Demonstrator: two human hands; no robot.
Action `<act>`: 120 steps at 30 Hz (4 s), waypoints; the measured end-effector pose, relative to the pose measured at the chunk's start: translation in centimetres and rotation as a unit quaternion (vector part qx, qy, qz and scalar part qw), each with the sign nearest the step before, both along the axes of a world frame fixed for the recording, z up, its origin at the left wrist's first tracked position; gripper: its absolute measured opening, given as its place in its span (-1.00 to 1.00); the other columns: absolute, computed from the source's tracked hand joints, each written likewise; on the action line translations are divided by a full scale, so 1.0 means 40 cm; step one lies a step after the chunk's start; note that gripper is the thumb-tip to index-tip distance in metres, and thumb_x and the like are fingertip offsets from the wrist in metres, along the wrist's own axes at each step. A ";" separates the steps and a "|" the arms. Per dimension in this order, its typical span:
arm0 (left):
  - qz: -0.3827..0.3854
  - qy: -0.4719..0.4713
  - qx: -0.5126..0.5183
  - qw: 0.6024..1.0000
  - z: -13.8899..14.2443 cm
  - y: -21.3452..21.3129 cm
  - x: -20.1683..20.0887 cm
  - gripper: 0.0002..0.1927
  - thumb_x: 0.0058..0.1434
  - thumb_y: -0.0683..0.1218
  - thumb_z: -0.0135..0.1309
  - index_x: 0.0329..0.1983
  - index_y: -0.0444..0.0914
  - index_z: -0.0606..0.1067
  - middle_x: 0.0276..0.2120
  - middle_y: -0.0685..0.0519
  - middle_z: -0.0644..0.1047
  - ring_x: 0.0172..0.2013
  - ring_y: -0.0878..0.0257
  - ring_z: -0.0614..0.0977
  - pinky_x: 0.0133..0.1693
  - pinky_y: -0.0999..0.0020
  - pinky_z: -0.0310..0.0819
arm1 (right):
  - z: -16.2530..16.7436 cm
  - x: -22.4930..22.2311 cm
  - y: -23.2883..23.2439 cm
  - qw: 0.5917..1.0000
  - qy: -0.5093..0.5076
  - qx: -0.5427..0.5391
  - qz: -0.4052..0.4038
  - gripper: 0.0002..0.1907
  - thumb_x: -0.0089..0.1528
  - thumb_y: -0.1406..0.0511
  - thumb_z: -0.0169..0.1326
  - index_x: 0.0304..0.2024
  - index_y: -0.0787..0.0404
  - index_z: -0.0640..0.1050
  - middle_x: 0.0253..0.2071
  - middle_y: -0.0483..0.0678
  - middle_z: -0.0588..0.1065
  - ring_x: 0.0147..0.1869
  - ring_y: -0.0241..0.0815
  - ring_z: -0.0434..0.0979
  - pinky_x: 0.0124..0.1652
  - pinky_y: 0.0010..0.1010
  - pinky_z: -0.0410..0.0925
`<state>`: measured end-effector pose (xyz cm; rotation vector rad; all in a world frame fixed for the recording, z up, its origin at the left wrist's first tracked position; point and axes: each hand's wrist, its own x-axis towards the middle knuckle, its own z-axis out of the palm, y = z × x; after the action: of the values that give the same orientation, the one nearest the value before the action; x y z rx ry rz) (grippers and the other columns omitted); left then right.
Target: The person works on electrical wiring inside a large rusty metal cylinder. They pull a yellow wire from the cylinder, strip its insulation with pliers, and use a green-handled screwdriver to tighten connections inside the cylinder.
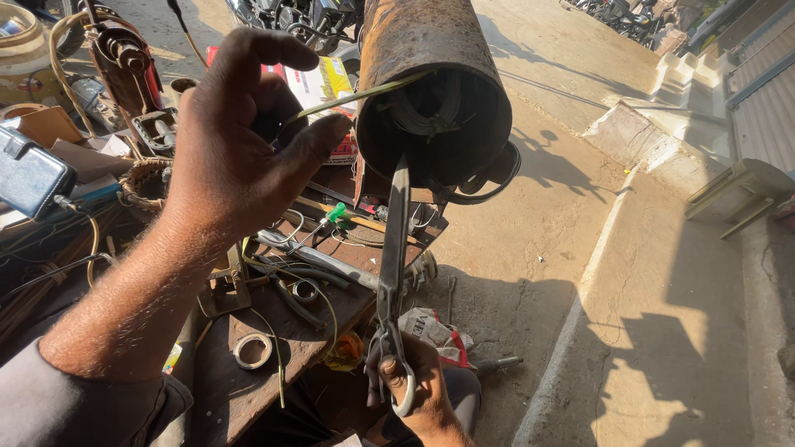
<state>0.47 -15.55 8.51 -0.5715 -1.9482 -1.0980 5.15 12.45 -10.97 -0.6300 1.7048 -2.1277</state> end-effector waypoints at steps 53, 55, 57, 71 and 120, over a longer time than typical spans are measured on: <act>-0.271 -0.175 0.431 0.843 -0.287 -0.036 -0.052 -0.67 0.52 0.07 0.00 -0.11 -0.29 0.57 -0.32 0.12 0.56 -0.30 0.43 0.51 -0.25 0.50 0.38 | 0.036 -0.304 -0.121 0.856 0.285 0.375 -0.214 -0.86 0.24 0.33 0.20 -0.18 0.23 0.66 -0.31 -0.02 0.63 -0.32 -0.24 0.59 -0.28 -0.43 0.40; -0.224 -0.187 0.409 0.864 -0.335 -0.057 -0.034 -0.63 0.53 0.09 -0.04 -0.16 -0.29 0.54 -0.35 0.12 0.55 -0.33 0.41 0.52 -0.29 0.48 0.40 | -0.004 -0.325 -0.133 0.834 0.321 0.392 -0.218 -0.87 0.22 0.35 0.22 -0.19 0.23 0.66 -0.32 0.01 0.62 -0.30 -0.15 0.59 -0.26 -0.35 0.40; -0.202 -0.178 0.401 0.876 -0.368 -0.069 -0.026 -0.60 0.55 0.11 -0.08 -0.16 -0.30 0.53 -0.34 0.12 0.55 -0.31 0.39 0.53 -0.26 0.46 0.43 | -0.038 -0.343 -0.162 0.811 0.423 0.353 -0.195 -0.90 0.20 0.37 0.25 -0.22 0.25 0.66 -0.28 0.05 0.61 -0.19 -0.06 0.62 -0.16 -0.28 0.43; 0.273 -0.142 -0.105 0.946 -0.324 -0.077 0.026 -0.72 0.39 0.00 0.08 -0.02 -0.29 0.60 -0.10 -0.12 0.63 -0.08 -0.16 0.58 -0.06 0.02 0.46 | 0.044 -0.593 -0.513 0.747 0.444 0.495 0.019 -0.57 0.18 0.44 0.12 0.10 0.04 0.61 -0.04 0.13 0.53 0.05 0.15 0.56 0.01 -0.11 0.41; 0.029 0.047 0.031 0.998 -0.102 0.098 -0.143 -0.21 0.35 -0.11 0.26 0.55 -0.10 0.12 -0.04 -0.17 0.65 -0.13 -0.01 0.74 -0.15 0.16 0.63 | 0.057 -0.567 -0.326 0.788 0.425 0.445 -0.040 -0.55 0.18 0.16 0.28 0.04 0.23 0.53 -0.03 0.08 0.58 0.10 -0.05 0.59 0.06 -0.12 0.46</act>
<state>-5.23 -11.61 4.44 -0.5202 -1.8326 -1.0722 -17.53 -0.59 -8.70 -1.2764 2.8833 -0.7654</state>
